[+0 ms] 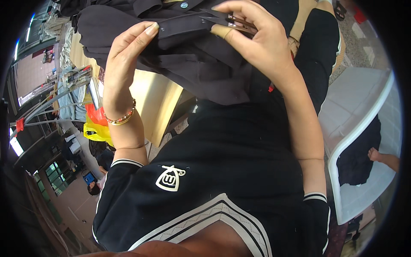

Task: Trimming excess threads and checking buttons on black garments using a thread nipper.

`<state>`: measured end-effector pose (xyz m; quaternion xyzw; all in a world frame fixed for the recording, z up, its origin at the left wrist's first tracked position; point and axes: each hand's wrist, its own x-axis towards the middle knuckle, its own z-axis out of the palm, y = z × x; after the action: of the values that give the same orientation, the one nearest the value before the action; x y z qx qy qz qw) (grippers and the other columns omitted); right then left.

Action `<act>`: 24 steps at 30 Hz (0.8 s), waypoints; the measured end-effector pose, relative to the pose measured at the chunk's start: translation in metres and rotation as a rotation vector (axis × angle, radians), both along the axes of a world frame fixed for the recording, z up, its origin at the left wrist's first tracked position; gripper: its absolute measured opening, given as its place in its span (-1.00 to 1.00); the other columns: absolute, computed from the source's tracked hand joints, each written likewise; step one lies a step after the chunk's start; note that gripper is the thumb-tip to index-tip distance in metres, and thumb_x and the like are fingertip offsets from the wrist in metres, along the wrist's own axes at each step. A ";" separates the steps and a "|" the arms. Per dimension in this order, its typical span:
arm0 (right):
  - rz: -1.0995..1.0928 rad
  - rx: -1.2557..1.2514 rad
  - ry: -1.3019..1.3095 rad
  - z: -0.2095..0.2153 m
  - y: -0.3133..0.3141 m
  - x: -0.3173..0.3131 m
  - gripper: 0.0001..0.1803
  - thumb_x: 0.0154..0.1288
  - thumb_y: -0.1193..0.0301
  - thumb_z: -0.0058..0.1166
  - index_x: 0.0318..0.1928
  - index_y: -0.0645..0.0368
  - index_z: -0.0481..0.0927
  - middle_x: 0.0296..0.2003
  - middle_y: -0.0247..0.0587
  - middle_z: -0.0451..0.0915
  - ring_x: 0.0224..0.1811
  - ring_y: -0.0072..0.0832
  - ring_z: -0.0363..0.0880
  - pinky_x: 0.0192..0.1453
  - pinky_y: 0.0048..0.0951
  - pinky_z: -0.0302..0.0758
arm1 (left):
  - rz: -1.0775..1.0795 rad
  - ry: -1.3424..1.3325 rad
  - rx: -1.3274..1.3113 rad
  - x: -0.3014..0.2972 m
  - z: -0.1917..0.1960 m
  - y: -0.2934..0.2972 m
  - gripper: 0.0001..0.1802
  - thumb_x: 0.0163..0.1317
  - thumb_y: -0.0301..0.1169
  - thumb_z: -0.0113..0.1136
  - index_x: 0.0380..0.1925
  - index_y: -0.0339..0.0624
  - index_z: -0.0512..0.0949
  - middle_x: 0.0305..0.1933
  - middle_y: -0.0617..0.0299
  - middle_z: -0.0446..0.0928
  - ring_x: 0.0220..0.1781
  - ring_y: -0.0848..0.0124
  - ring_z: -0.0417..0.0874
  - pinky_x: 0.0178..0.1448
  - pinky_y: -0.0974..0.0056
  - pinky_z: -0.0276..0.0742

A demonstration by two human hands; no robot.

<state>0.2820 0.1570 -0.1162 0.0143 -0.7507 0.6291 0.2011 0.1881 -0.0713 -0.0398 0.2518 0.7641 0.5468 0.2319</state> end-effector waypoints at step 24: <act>0.141 0.316 0.212 0.012 -0.016 -0.015 -0.56 0.14 0.57 0.35 0.08 0.14 0.70 -0.36 -0.40 0.44 -0.39 -0.67 0.38 -0.32 -0.61 0.34 | -0.078 -0.122 0.054 0.001 -0.002 -0.004 -0.72 0.41 -0.33 0.21 -0.10 -0.38 0.64 -0.23 0.42 0.64 -0.14 0.70 0.52 -0.02 0.53 0.42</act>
<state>0.2669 0.1414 -0.1046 0.1644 -0.8118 0.5110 0.2298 0.1896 -0.0757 -0.0418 0.2536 0.7231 0.5722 0.2922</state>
